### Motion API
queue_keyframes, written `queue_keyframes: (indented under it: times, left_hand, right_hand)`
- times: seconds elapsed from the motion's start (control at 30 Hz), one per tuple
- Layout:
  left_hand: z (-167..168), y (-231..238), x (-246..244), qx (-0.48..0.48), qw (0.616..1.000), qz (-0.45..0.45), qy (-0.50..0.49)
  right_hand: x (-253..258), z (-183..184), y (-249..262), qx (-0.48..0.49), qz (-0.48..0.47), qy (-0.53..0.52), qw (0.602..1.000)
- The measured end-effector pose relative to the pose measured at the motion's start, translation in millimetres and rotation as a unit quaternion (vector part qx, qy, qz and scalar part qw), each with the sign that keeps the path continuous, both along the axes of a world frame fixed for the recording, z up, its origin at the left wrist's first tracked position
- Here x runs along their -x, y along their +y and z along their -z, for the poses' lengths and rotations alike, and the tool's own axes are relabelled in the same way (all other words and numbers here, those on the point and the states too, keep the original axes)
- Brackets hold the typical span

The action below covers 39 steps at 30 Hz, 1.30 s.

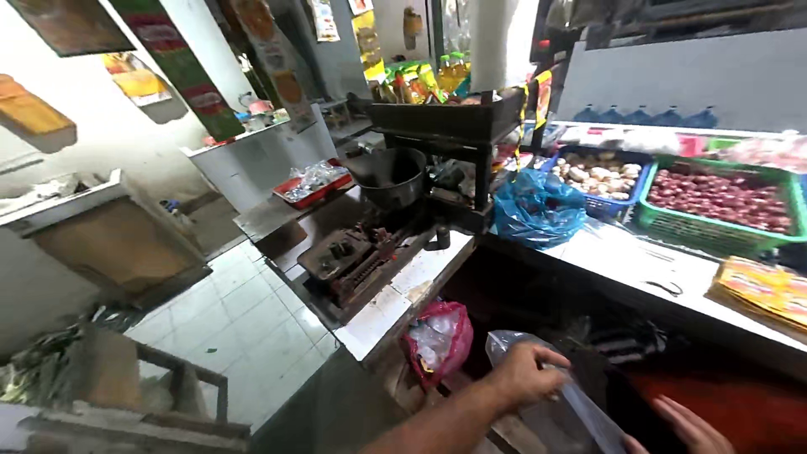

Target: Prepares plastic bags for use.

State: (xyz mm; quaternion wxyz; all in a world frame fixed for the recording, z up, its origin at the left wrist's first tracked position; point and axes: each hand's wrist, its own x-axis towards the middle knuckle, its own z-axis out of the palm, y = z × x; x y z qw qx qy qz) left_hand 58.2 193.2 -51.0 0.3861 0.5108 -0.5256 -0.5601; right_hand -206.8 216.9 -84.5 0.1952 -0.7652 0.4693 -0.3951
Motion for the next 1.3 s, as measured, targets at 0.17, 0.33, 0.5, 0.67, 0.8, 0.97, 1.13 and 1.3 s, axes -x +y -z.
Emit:
queue_keyframes:
  times: [0.17, 0.33, 0.5, 0.67, 0.8, 0.97, 1.13, 1.3]
  left_hand:
    - [-21, 26, 24, 0.017, 0.988, 0.036, 0.146]
    - [-27, 43, 17, 0.024, 0.970, 0.022, 0.240]
    - [-27, 51, 4, 0.019, 0.971, 0.005, 0.237]
    - [-32, 67, -30, 0.185, 0.974, -0.104, 0.072]
    - [-10, 66, -91, 0.274, 0.902, -0.318, -0.101]
    - [6, 74, -118, 0.226, 0.939, -0.258, -0.036]
    - [4, 75, -110, 0.235, 0.963, -0.133, 0.016]
    - [-9, 82, -100, 0.219, 0.971, -0.075, -0.056]
  right_hand:
    - [-64, -1, -13, 0.104, -0.134, -0.113, 0.979]
    - [-78, -7, -13, 0.115, -0.092, -0.142, 0.979]
    - [-94, -6, -17, 0.121, -0.095, -0.187, 0.970]
    - [-100, -29, -22, 0.069, -0.095, -0.267, 0.956]
    - [-86, -57, -33, 0.070, -0.089, -0.298, 0.948]
    - [-71, -75, -37, 0.060, -0.093, -0.341, 0.934]
    - [-67, -79, -34, 0.050, -0.115, -0.364, 0.923]
    - [-60, -70, -29, 0.067, -0.089, -0.377, 0.919]
